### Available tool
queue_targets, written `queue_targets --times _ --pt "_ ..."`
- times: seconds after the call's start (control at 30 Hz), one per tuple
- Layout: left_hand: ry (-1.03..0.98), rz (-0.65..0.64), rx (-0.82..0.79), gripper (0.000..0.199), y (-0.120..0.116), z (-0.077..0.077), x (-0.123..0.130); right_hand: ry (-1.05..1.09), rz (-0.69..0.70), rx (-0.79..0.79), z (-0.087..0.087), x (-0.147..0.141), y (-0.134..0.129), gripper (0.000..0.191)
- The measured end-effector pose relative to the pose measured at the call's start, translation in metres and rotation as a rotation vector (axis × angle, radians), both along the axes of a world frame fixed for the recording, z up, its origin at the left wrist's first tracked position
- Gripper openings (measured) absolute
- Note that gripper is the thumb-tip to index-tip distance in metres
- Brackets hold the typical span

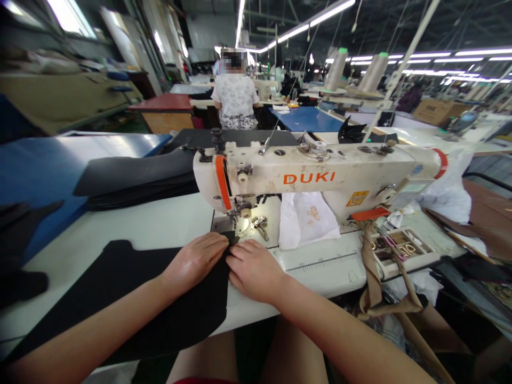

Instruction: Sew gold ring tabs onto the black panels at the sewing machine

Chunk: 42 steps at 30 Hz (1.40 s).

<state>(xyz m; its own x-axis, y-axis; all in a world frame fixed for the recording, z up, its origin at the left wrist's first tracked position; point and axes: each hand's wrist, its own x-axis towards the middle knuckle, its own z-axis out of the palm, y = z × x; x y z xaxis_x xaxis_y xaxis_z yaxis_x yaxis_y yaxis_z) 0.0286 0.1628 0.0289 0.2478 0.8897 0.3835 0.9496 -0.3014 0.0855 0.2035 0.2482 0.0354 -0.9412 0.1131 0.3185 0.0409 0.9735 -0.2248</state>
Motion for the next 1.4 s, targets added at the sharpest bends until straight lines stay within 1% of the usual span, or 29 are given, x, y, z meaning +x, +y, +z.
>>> queue_targets --times 0.13,0.27,0.4,0.57,0.77,1.0,1.23,1.4 --pt "-0.008 -0.01 0.007 0.022 -0.002 0.001 0.0 -0.008 -0.017 0.035 -0.001 -0.004 0.008 0.017" --pt "-0.006 -0.021 0.008 0.023 -0.002 0.003 0.001 -0.016 -0.008 0.058 -0.003 -0.006 0.009 0.017" --pt "-0.024 -0.011 0.021 0.022 -0.004 0.002 0.001 0.0 0.0 0.1 -0.005 -0.008 0.008 0.015" --pt "-0.073 0.032 0.029 0.022 -0.008 -0.001 0.003 0.016 -0.003 0.172 -0.005 -0.011 0.007 0.015" --pt "-0.083 0.05 0.023 0.024 -0.01 0.001 0.005 0.04 -0.022 0.214 -0.007 -0.011 0.005 0.014" --pt "-0.071 0.03 0.002 0.023 -0.009 0.001 0.004 0.022 -0.018 0.225 -0.01 -0.012 0.006 0.012" --pt "-0.076 0.042 0.041 0.026 -0.013 -0.002 0.001 -0.001 -0.011 0.232 -0.015 -0.014 0.009 0.012" --pt "-0.06 0.038 0.053 0.026 -0.002 -0.004 -0.003 0.0 -0.027 0.234 -0.016 -0.019 0.02 0.01"
